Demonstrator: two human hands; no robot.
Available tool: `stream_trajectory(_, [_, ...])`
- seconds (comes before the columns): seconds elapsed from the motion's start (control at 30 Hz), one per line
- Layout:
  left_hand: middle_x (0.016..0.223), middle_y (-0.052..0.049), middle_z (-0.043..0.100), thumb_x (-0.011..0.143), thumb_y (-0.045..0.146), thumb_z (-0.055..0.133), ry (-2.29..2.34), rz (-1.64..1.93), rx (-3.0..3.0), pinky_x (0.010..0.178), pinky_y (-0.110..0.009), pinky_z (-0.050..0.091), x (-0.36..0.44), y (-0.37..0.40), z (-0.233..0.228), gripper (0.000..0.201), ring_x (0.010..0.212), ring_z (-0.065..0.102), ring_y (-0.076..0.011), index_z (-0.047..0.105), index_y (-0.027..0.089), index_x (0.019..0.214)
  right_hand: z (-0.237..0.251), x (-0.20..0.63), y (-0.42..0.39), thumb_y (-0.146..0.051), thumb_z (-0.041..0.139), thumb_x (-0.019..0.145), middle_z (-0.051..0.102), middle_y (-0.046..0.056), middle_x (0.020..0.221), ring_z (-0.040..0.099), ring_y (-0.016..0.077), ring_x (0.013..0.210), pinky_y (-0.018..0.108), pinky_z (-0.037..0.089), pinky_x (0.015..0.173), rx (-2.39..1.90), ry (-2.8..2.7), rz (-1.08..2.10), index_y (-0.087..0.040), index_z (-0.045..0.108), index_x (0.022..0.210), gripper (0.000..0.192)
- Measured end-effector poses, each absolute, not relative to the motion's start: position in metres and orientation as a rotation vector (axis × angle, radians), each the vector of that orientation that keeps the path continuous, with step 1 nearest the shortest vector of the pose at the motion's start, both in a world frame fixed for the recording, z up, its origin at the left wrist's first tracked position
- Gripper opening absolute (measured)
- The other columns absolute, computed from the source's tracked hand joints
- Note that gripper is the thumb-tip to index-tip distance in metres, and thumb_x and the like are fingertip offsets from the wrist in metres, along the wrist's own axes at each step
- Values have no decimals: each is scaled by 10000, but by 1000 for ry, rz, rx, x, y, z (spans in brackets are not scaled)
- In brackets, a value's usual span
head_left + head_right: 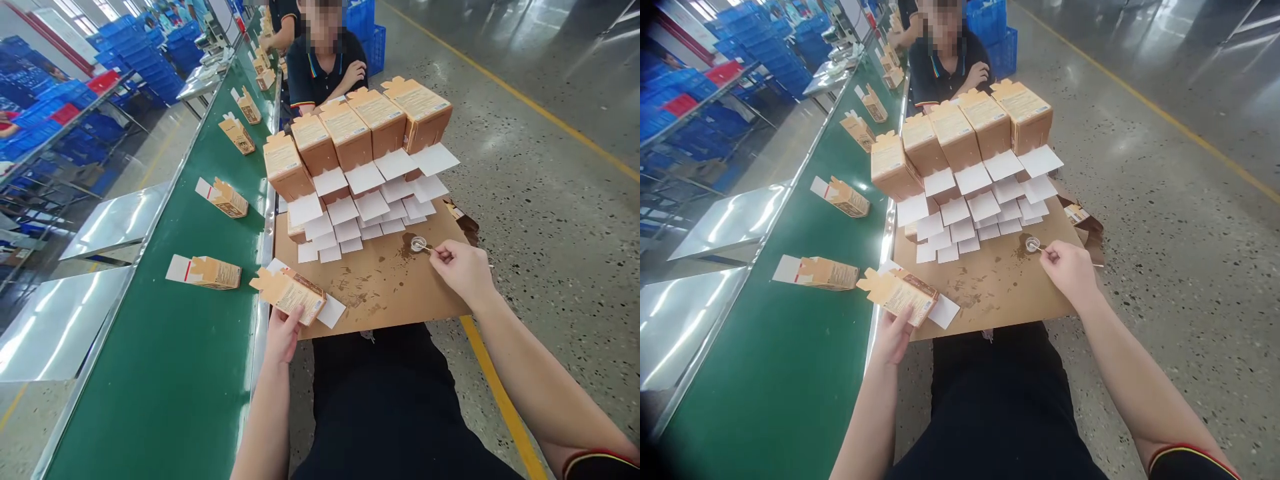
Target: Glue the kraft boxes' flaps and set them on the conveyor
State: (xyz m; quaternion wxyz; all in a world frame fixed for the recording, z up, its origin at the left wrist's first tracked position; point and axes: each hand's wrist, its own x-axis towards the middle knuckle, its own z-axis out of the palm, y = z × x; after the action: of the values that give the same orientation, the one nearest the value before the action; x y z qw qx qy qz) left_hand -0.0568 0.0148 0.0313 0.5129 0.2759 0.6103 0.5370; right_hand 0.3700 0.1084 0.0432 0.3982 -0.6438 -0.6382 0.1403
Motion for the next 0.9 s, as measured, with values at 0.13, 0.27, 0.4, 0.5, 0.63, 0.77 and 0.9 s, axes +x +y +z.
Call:
stream_trajectory(0.13, [1485,-181,747,637,551,1087,1487,1326,710,1202,-549,595,-51,27,26,874,1448,694,-402,703,245,1361,39,372,108,-619,748,933,661,41,592,606,207,558,351,507,596,-1621,-1586,345,-278,655,711,418])
stream_trajectory(0.27, [1405,-184,774,644,532,1087,1493,1313,777,1196,-569,586,-44,33,26,832,1387,730,-391,700,225,1314,40,373,112,-561,758,936,672,52,612,626,195,580,331,503,596,-1634,-1613,363,-262,665,698,393])
stream_trajectory(0.4, [1351,-177,794,635,546,1088,1494,1343,777,1178,-564,593,-37,34,25,815,1342,751,-383,703,221,1275,48,371,109,-509,776,928,677,53,620,643,189,591,322,529,602,-1632,-1574,336,-256,669,681,370])
stream_trajectory(0.5, [1359,-178,789,638,577,1077,1525,1403,781,1176,-538,592,-33,34,24,848,1325,761,-368,691,218,1301,54,352,91,-460,757,946,709,48,656,660,194,591,328,572,596,-1573,-1516,327,-250,731,739,296])
stream_trajectory(0.63, [1353,-167,789,631,588,1075,1533,1424,785,1170,-501,594,-29,34,27,860,1280,780,-333,667,228,1296,47,291,51,-349,718,977,762,26,711,679,181,574,309,582,541,-1323,-1629,600,-251,777,811,202])
stream_trajectory(0.77, [1337,-152,796,620,555,1087,1539,1425,796,1148,-513,609,-24,32,32,836,1240,796,-331,664,241,1269,26,234,20,-244,652,1002,715,1,674,638,144,555,262,552,542,-1147,-1746,803,-252,725,776,238])
stream_trajectory(0.9, [1316,-150,802,620,525,1092,1552,1421,810,1127,-537,623,-20,31,36,836,1209,808,-338,658,241,1276,10,214,13,-224,615,1017,640,-11,648,581,136,566,255,521,574,-1115,-1851,803,-245,654,738,283])
